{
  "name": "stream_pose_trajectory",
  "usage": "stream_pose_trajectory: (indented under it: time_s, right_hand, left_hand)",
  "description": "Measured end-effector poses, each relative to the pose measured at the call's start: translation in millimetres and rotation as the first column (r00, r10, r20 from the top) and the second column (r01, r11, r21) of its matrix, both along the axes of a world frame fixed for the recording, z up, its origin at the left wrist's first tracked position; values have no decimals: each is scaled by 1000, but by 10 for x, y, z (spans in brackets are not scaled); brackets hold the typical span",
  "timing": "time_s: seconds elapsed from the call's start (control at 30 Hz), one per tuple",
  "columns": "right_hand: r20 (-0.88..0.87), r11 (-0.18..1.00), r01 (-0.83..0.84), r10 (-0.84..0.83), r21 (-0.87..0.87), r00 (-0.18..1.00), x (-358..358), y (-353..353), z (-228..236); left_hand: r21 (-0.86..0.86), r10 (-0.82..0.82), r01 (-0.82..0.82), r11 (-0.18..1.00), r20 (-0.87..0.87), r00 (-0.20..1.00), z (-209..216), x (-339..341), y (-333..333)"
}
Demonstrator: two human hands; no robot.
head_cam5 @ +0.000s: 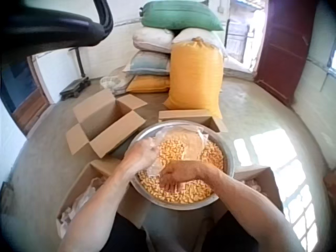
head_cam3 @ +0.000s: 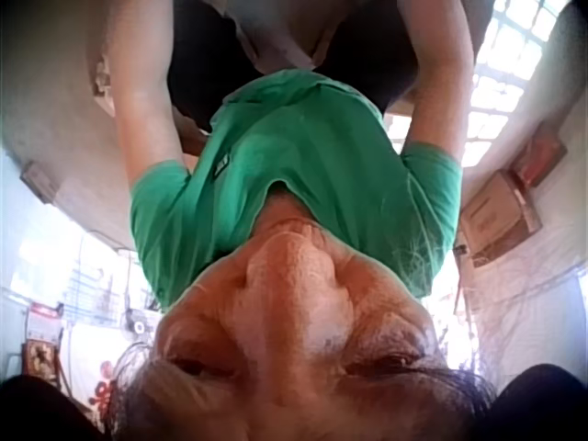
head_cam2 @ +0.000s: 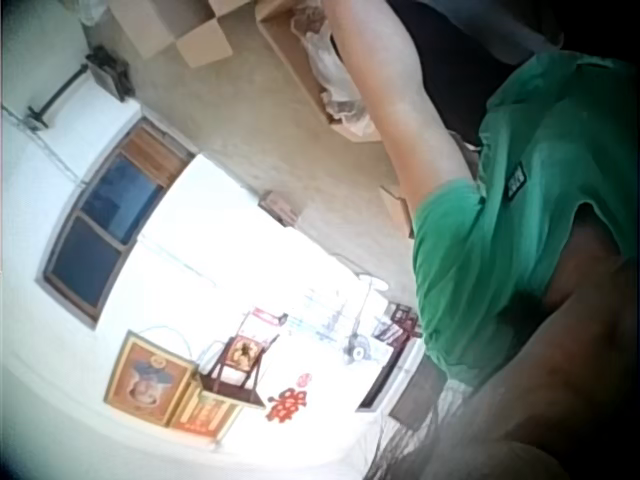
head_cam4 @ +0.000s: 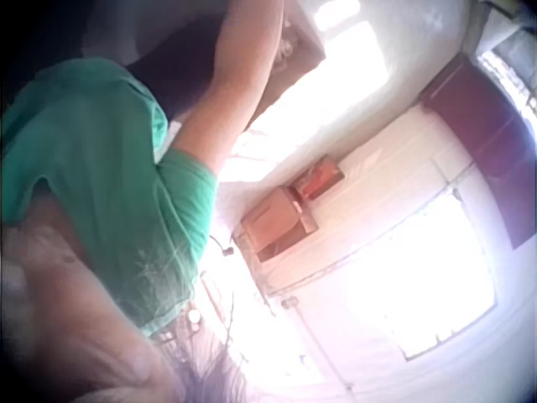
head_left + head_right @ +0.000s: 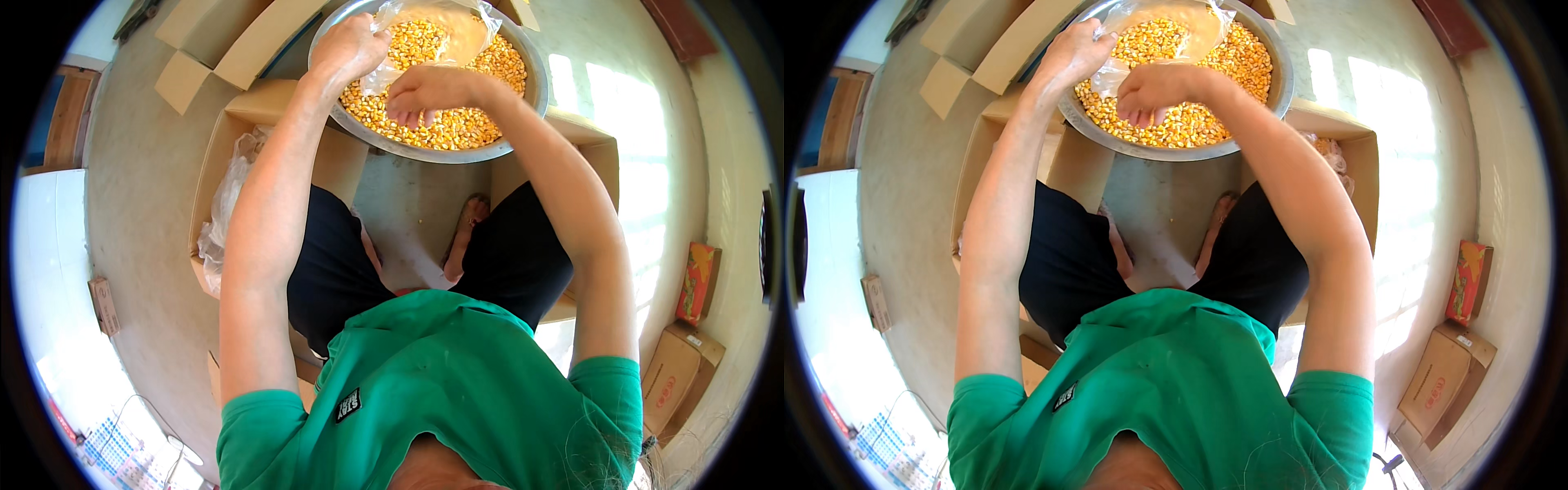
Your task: The person scoops yellow corn kernels from a metal bowl into small plastic bags using their hands, then ties each bag and places it into a cardboard box. The process repeats with multiple bags.
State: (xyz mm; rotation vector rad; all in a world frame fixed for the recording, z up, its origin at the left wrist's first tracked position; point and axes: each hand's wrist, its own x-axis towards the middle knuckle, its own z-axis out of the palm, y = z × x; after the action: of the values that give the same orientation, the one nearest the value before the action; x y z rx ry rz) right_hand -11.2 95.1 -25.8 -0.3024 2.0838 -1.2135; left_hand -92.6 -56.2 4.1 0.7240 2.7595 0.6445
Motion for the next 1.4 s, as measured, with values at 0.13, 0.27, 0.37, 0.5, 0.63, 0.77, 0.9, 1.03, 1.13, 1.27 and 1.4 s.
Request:
stream_pose_trajectory:
  time_s: [0.13, 0.27, 0.37, 0.5, 0.63, 0.77, 0.9, 1.03, 1.13, 1.27, 1.4]
  right_hand:
    - [-669, 981, -2, 132, 192, 731, -10, -345, -569]
    - [-737, 972, 65, 128, 227, 664, 42, -479, -733]
    - [-762, 975, 19, 162, 223, 627, 76, -402, -778]
    - [-642, 962, -51, 219, 269, 735, 110, -249, -766]
    - [-505, 942, -98, 257, 321, 824, 212, -35, -724]
    - [-418, 921, -74, 244, 383, 875, 314, 216, -647]
    - [-390, 872, 7, 212, 490, 896, 310, 602, -724]
    - [-363, 776, 128, 137, 617, 922, 260, 929, -766]
    - [-388, 638, 270, 49, 721, 920, 236, 1066, -799]
    - [-456, 511, 399, -16, 761, 890, 273, 1097, -820]
    - [-333, 532, 306, -47, 790, 942, 291, 814, -623]
  left_hand:
    - [-26, -19, 18, 1000, -47, 999, -37, 11, -19]
    - [-10, -13, 13, 1000, -55, 998, -64, 1, -33]
    - [0, -4, 4, 1000, -59, 998, -82, -3, -39]
    - [-5, -9, 8, 1000, -45, 999, -30, 29, -28]
    - [9, -24, 24, 1000, -49, 999, -29, 31, -15]
    - [24, -23, 25, 999, -55, 998, -71, 17, -9]
    - [28, -34, 36, 999, -73, 997, -68, 23, 17]
    - [28, -36, 38, 999, -76, 996, -78, 28, 5]
    - [34, -37, 39, 999, -41, 998, -55, 39, -2]
    - [33, -35, 37, 999, -52, 998, -43, 44, -7]
    - [28, -26, 27, 999, -55, 998, -62, 30, -16]
